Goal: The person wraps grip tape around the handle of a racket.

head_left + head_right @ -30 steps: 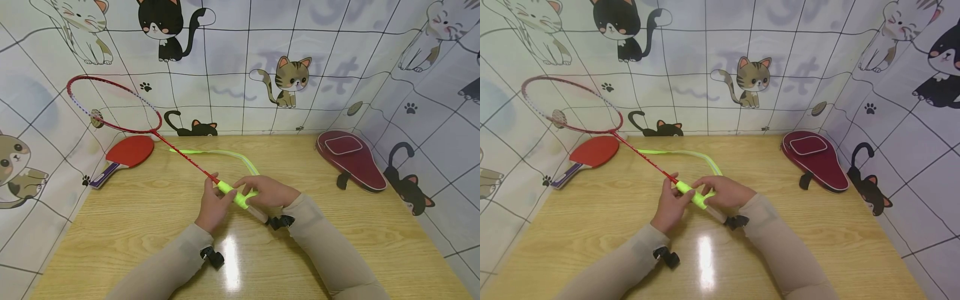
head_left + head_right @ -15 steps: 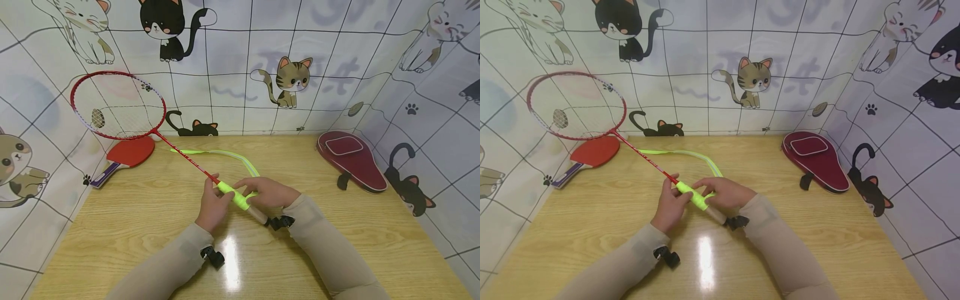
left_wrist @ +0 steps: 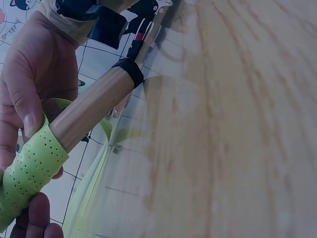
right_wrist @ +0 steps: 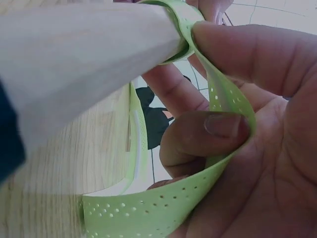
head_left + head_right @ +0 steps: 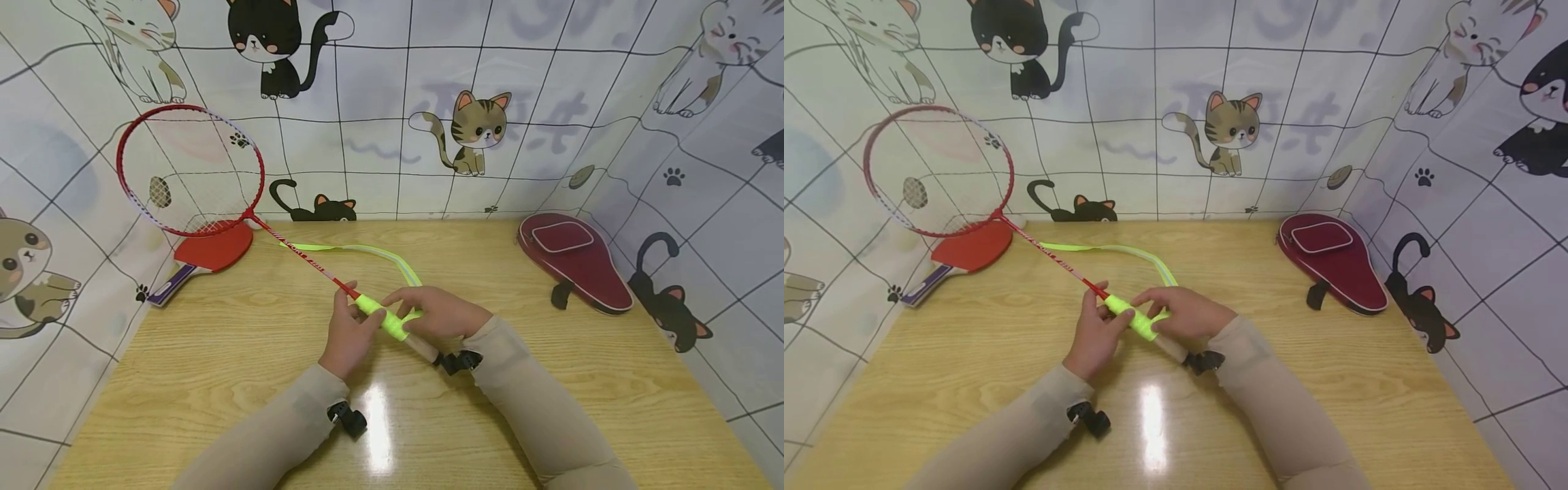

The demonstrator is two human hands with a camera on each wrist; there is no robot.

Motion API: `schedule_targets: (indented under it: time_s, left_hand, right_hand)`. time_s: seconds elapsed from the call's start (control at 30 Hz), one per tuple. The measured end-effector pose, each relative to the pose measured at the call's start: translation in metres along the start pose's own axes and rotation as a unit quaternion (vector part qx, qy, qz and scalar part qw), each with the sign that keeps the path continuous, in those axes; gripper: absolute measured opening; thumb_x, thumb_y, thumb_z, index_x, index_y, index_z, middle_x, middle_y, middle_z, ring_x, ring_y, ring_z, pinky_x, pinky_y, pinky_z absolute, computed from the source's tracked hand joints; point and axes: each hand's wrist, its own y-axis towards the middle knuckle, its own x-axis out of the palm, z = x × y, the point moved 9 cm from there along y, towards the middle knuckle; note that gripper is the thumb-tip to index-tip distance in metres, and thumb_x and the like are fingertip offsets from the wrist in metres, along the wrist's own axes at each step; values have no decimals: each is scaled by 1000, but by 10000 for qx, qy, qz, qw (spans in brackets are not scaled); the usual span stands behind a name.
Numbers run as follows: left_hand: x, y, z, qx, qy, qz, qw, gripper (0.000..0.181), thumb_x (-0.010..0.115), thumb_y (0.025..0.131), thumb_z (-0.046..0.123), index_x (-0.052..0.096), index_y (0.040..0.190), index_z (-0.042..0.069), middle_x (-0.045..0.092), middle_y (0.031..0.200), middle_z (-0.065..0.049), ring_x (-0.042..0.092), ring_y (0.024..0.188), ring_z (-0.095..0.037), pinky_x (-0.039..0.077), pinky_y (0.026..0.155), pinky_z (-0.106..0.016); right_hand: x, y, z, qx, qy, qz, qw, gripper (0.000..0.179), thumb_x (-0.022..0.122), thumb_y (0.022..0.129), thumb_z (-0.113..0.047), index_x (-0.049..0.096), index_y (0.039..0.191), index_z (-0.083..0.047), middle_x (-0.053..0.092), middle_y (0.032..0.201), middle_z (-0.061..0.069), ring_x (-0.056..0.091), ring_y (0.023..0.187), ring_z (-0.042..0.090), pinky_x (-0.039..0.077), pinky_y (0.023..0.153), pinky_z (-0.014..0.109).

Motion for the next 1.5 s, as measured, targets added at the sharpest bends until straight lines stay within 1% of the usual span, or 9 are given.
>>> schedule_targets:
  time_s: [0.13, 0.27, 0.47, 0.67, 0.87, 0.97, 1.1, 1.33, 1.5]
  left_hand:
    - [0, 0, 0, -20, -10, 15, 10000, 75, 68, 99, 7, 23, 159, 9, 68, 121, -28, 72, 112, -34, 56, 91, -35]
    - [-1, 0, 1, -15, 86, 63, 9999, 74, 67, 98, 6, 25, 159, 9, 68, 123, -30, 71, 113, -35, 55, 93, -37]
    - [-1, 0, 1, -33, 164, 49, 9998, 76, 69, 98, 11, 24, 159, 10, 70, 120, -28, 73, 107, -31, 55, 88, -34]
    - [-2, -1, 2, 2, 158, 86, 9998, 79, 73, 99, 13, 22, 158, 10, 71, 117, -26, 74, 102, -30, 58, 85, -33]
    - [-2, 0, 2, -47, 122, 147, 9998, 75, 69, 98, 10, 23, 158, 9, 71, 117, -27, 73, 106, -30, 57, 88, -34]
    - [-3, 0, 1, -101, 165, 163, 9997, 75, 67, 97, 8, 24, 158, 9, 71, 118, -27, 73, 105, -29, 55, 90, -35]
    - [-4, 0, 1, -129, 246, 144, 9995, 76, 66, 96, 8, 24, 159, 9, 72, 117, -26, 72, 102, -27, 52, 89, -34]
    - [-3, -1, 1, -102, 159, 84, 9998, 82, 73, 97, 14, 21, 161, 14, 71, 119, -24, 75, 101, -29, 58, 87, -34]
    - [-2, 0, 0, -70, 143, 85, 9998, 80, 73, 98, 13, 21, 159, 11, 70, 118, -26, 74, 104, -30, 58, 87, -34]
  right_hand:
    - [1, -2, -2, 11, 249, -98, 9996, 62, 61, 93, 4, 57, 151, -16, 76, 116, 4, 70, 112, 19, 54, 93, 37]
    - [2, -2, 0, 33, 406, -161, 9990, 62, 62, 94, 3, 55, 152, -18, 75, 121, 6, 70, 115, 20, 54, 94, 37]
    - [1, 0, 0, 22, 23, 6, 10000, 57, 70, 96, -6, 57, 149, -18, 74, 122, 5, 69, 116, 21, 53, 103, 49]
    - [0, 1, -3, 7, -185, 105, 9998, 55, 75, 94, -9, 60, 146, -17, 74, 116, 3, 69, 113, 19, 54, 100, 47]
    - [-1, 1, -1, -52, -74, 14, 10000, 59, 65, 92, 0, 59, 148, -18, 75, 116, 1, 69, 113, 18, 54, 95, 41]
    - [1, 1, 1, -31, 137, -86, 9999, 64, 60, 91, 3, 58, 150, -19, 75, 119, 1, 69, 115, 18, 53, 96, 40]
    - [5, 2, 3, -38, 321, -198, 9993, 64, 60, 92, 2, 56, 152, -20, 75, 123, 2, 69, 117, 18, 54, 99, 42]
    - [0, 3, 2, -27, -82, 98, 9999, 56, 70, 93, -4, 60, 146, -18, 74, 114, 1, 69, 111, 18, 55, 97, 44]
    - [-1, 2, 1, -62, -177, 98, 9998, 55, 72, 93, -5, 61, 146, -17, 74, 112, 0, 68, 110, 18, 55, 95, 41]
